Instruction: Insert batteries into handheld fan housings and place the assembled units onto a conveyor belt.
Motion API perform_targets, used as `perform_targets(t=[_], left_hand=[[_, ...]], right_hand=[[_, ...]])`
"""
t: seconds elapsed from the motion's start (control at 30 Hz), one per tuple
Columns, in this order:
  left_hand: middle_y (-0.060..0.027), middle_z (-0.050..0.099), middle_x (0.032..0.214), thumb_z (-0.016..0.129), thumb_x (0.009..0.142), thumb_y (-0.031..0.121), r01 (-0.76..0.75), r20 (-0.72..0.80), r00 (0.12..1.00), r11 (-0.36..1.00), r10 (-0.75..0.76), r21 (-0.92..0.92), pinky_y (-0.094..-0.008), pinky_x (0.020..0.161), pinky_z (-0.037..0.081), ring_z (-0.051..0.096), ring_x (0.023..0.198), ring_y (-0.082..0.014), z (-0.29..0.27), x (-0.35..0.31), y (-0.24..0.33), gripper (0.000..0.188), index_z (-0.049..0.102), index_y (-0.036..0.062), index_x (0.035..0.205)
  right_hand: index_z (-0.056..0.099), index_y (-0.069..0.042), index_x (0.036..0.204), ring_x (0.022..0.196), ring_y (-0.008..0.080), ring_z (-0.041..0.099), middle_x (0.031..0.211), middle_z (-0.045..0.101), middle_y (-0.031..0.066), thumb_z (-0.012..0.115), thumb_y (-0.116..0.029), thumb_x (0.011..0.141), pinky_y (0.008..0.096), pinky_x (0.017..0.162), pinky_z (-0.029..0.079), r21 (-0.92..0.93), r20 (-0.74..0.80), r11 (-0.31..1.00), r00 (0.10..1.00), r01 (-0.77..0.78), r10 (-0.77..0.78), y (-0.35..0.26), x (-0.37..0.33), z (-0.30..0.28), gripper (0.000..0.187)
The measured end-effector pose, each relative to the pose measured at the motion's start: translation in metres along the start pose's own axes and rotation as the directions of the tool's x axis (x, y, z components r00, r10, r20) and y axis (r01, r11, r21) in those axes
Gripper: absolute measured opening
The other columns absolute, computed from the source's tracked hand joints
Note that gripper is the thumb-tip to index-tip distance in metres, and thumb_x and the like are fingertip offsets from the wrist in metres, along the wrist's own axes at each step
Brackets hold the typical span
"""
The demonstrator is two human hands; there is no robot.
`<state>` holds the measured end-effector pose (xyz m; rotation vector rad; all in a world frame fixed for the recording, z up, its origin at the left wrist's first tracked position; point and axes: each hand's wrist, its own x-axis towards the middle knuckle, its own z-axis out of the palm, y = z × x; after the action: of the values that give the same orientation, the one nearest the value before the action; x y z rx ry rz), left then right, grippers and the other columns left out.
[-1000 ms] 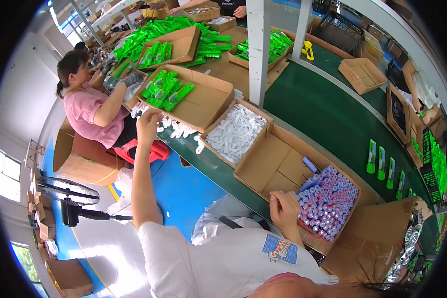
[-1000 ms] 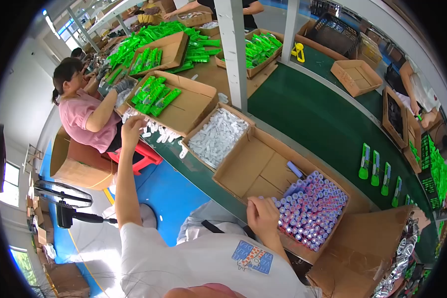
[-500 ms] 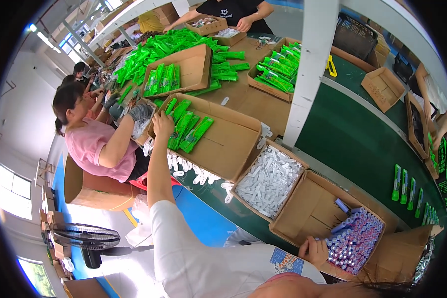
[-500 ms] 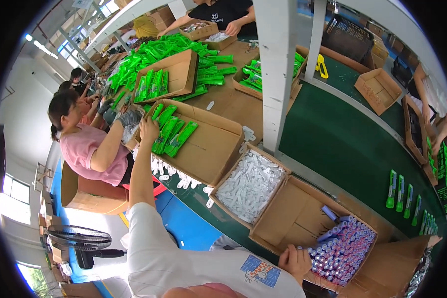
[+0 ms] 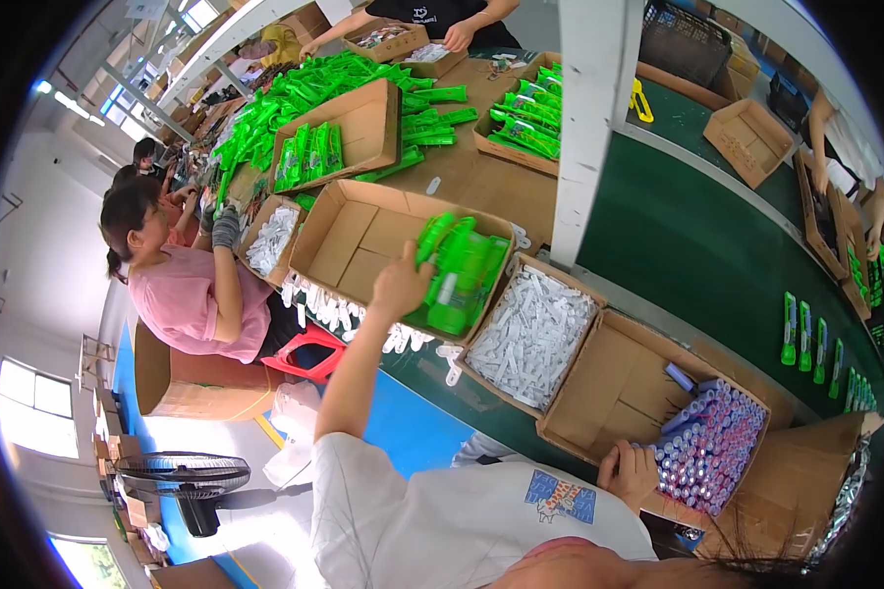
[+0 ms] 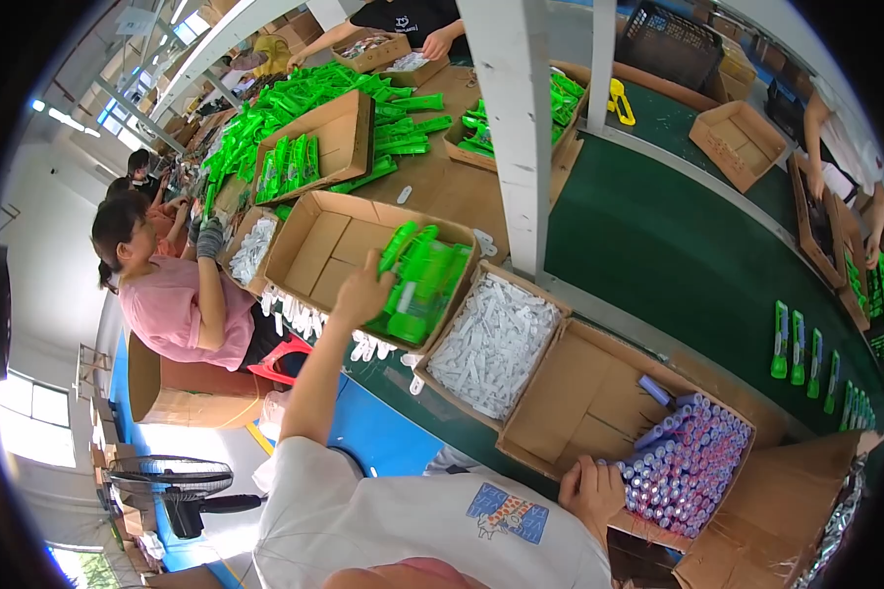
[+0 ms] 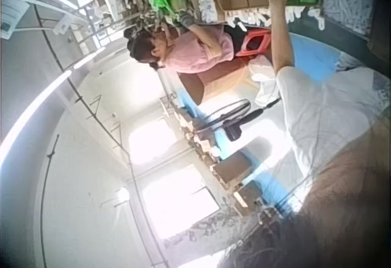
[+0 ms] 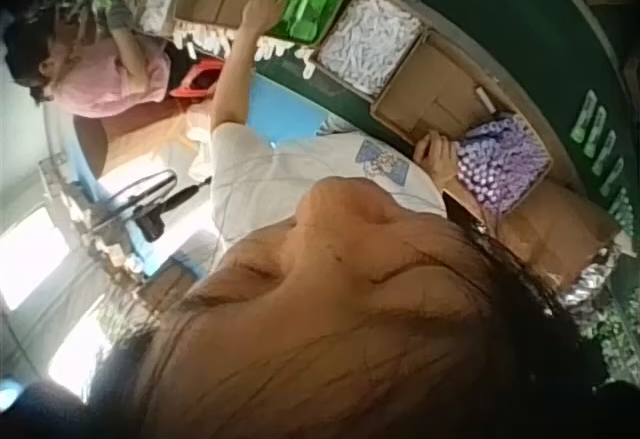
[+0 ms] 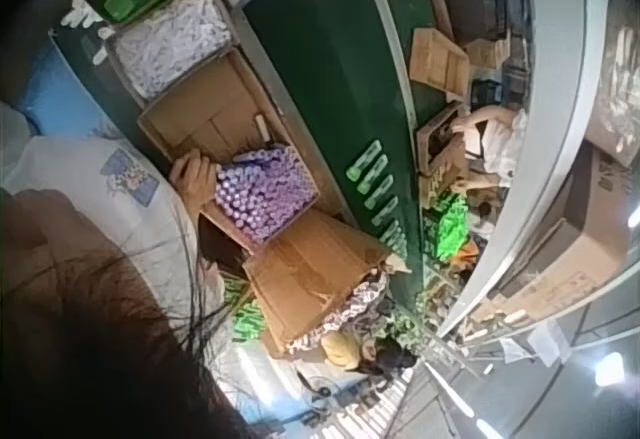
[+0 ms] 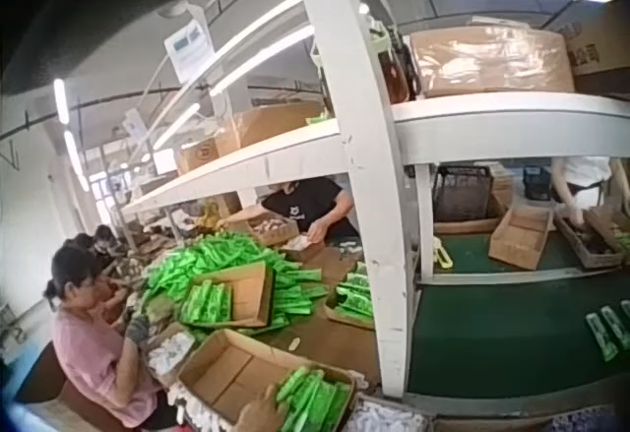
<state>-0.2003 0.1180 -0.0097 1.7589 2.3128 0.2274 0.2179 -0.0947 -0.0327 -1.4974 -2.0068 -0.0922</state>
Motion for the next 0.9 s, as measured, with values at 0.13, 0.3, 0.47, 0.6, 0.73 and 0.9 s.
perform_targets(t=[0.13, 0.3, 0.47, 0.6, 0.73, 0.9], left_hand=[[-0.0304, 0.050, 0.122, 0.049, 0.092, 0.038, -0.179, -0.234, 0.953, 0.981, 0.191, 0.070, -0.0541, 0.083, 0.047, 0.061, 0.094, -0.0456, 0.001, -0.032, 0.043, 0.051, 0.043, 0.0043, 0.131], [-0.0200, 0.054, 0.122, 0.050, 0.094, 0.023, -0.139, -0.316, 0.929, 0.972, 0.194, 0.190, -0.0529, 0.081, 0.047, 0.061, 0.097, -0.0419, 0.000, -0.026, 0.044, 0.038, 0.046, 0.0046, 0.127], [-0.0149, 0.056, 0.115, 0.060, 0.084, 0.012, 0.008, -0.143, 0.987, 0.878, 0.069, 0.478, -0.0504, 0.081, 0.047, 0.061, 0.100, -0.0359, -0.014, -0.018, 0.057, 0.037, 0.052, 0.0078, 0.119], [-0.0139, 0.057, 0.108, 0.061, 0.078, 0.008, -0.127, -0.046, 0.982, 0.816, 0.185, 0.564, -0.0488, 0.076, 0.050, 0.063, 0.093, -0.0337, -0.024, -0.005, 0.023, 0.028, 0.057, 0.0074, 0.106], [-0.0180, 0.061, 0.095, 0.060, 0.083, 0.012, -0.164, -0.437, 0.845, 0.927, 0.308, 0.336, -0.0460, 0.065, 0.051, 0.064, 0.079, -0.0345, -0.044, -0.031, 0.025, 0.017, 0.052, 0.0041, 0.096], [-0.0074, 0.060, 0.090, 0.065, 0.087, 0.020, 0.248, 0.167, 0.927, -0.214, 0.335, -0.945, -0.0343, 0.064, 0.052, 0.063, 0.074, -0.0188, -0.029, -0.103, 0.103, 0.040, 0.048, 0.0047, 0.120]], right_hand=[[0.065, -0.003, 0.088, 0.057, 0.0271, 0.052, 0.067, 0.056, 0.0120, 0.065, -0.005, 0.071, 0.0348, 0.050, 0.042, 0.012, -0.064, 0.996, 0.995, 0.083, -0.082, 0.001, -0.001, -0.002, 0.016], [0.065, -0.004, 0.088, 0.058, 0.0239, 0.053, 0.067, 0.055, 0.0097, 0.068, -0.006, 0.070, 0.0326, 0.049, 0.041, 0.054, -0.122, 0.988, 0.983, 0.142, -0.135, 0.006, -0.006, -0.002, 0.019], [0.064, -0.005, 0.087, 0.057, 0.0223, 0.052, 0.065, 0.052, 0.0072, 0.068, -0.006, 0.069, 0.0322, 0.047, 0.040, 0.098, -0.158, 0.986, 0.980, 0.138, -0.121, 0.006, -0.008, -0.005, 0.018], [0.064, -0.005, 0.085, 0.056, 0.0213, 0.050, 0.063, 0.050, 0.0054, 0.067, -0.007, 0.070, 0.0322, 0.047, 0.040, 0.103, -0.194, 0.981, 0.970, 0.166, -0.144, 0.005, -0.007, -0.010, 0.016], [0.064, -0.005, 0.084, 0.056, 0.0209, 0.051, 0.063, 0.049, 0.0054, 0.067, -0.008, 0.071, 0.0316, 0.047, 0.040, 0.090, -0.195, 0.978, 0.966, 0.190, -0.170, 0.003, -0.011, -0.009, 0.014], [0.065, -0.006, 0.087, 0.059, 0.0231, 0.053, 0.066, 0.054, 0.0070, 0.067, -0.009, 0.073, 0.0324, 0.050, 0.042, 0.193, -0.105, 0.981, 0.995, 0.021, -0.001, 0.004, -0.011, -0.009, 0.014]])
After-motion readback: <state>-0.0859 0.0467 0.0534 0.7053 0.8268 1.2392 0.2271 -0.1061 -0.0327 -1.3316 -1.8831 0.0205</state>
